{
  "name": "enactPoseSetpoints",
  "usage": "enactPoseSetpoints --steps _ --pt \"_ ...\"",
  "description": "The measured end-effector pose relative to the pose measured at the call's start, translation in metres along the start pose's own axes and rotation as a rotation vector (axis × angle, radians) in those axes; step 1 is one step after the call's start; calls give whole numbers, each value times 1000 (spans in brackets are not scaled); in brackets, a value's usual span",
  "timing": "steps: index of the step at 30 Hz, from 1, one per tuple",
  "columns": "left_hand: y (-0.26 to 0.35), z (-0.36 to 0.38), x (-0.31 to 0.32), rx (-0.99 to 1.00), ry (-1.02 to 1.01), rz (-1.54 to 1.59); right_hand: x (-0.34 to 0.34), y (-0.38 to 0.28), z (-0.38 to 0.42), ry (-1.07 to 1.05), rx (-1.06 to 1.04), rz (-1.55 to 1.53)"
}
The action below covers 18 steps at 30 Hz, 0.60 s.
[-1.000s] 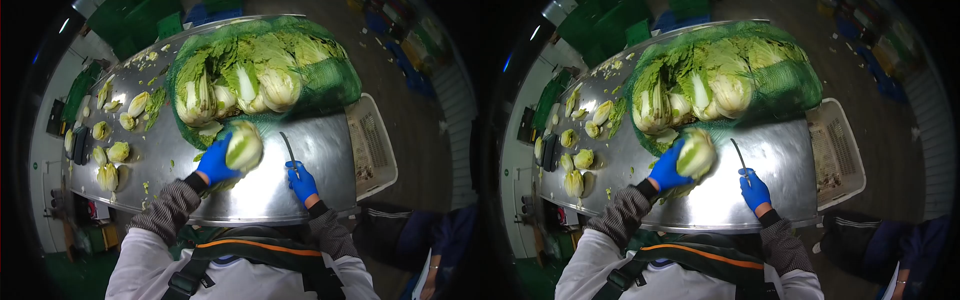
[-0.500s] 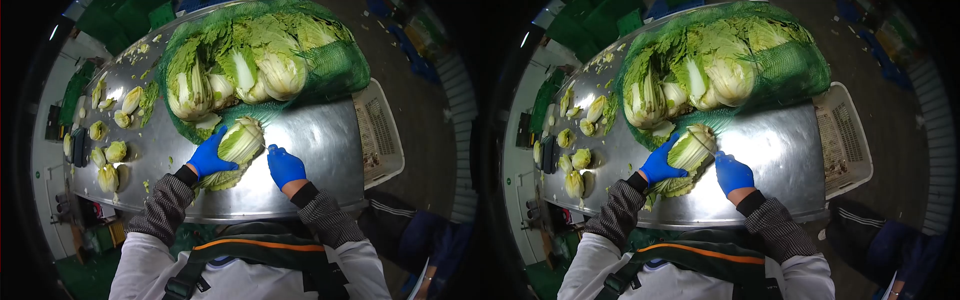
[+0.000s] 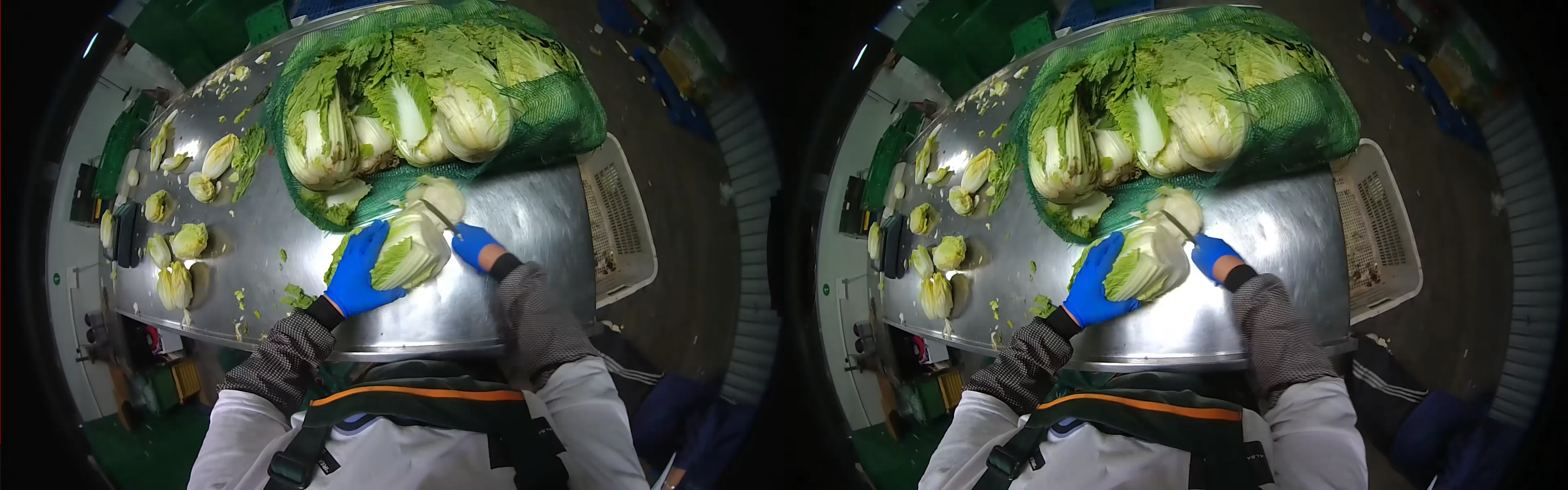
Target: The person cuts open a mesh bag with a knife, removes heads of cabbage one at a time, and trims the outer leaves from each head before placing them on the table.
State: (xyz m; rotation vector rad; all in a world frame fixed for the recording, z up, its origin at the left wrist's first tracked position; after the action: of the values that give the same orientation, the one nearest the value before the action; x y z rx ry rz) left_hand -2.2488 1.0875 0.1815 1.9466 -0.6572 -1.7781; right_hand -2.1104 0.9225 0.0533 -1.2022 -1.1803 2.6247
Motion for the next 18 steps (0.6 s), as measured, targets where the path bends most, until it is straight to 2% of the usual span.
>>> enactPoseSetpoints --steps 2,3,5,7,8,9,10,11,13,15,16,17,18 --pt "6 -1 -4 7 -11 42 -30 -10 22 3 -63 74" --pt "8 0 -5 8 -21 64 -43 -19 39 -16 17 -92" --pt "-4 -2 -5 -159 -81 83 -54 -39 67 38 49 -292" --pt "-18 -7 -20 -223 25 48 -39 -40 73 202 -8 -337" --pt "-42 -13 -24 -348 -42 157 -25 -35 75 298 -43 -332" --pt "-61 -18 -40 -480 -80 -24 -5 -23 74 275 3 -315" --pt "-74 -23 -61 -376 30 -113 -1 -29 85 318 3 -263" --pt "-70 -22 -86 -398 82 -252 3 -34 98 356 8 -213" --pt "-31 -23 -108 -177 254 -550 14 -29 117 392 60 -366" --pt "10 -24 -70 3 86 -235 29 -20 128 412 99 -474" --pt "35 -23 -46 -1 -80 -151 31 -17 129 426 115 -496" --pt "33 -20 -16 -80 -185 -135 34 -14 129 444 132 -519" --pt "22 -22 1 -138 -207 -204 36 -12 130 457 149 -540"
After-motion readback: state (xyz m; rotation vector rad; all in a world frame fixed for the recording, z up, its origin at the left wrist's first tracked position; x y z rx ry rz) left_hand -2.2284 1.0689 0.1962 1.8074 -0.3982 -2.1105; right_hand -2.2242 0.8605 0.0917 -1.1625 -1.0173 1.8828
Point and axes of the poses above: each hand's wrist, its own z-axis away from the middle knuckle, its own x-axis out of the palm, y = z × x, the point moved 8 cm from there along -z, towards the middle knuckle, and after that the axes turned 3 degrees about -x, right-handed, at the moved point
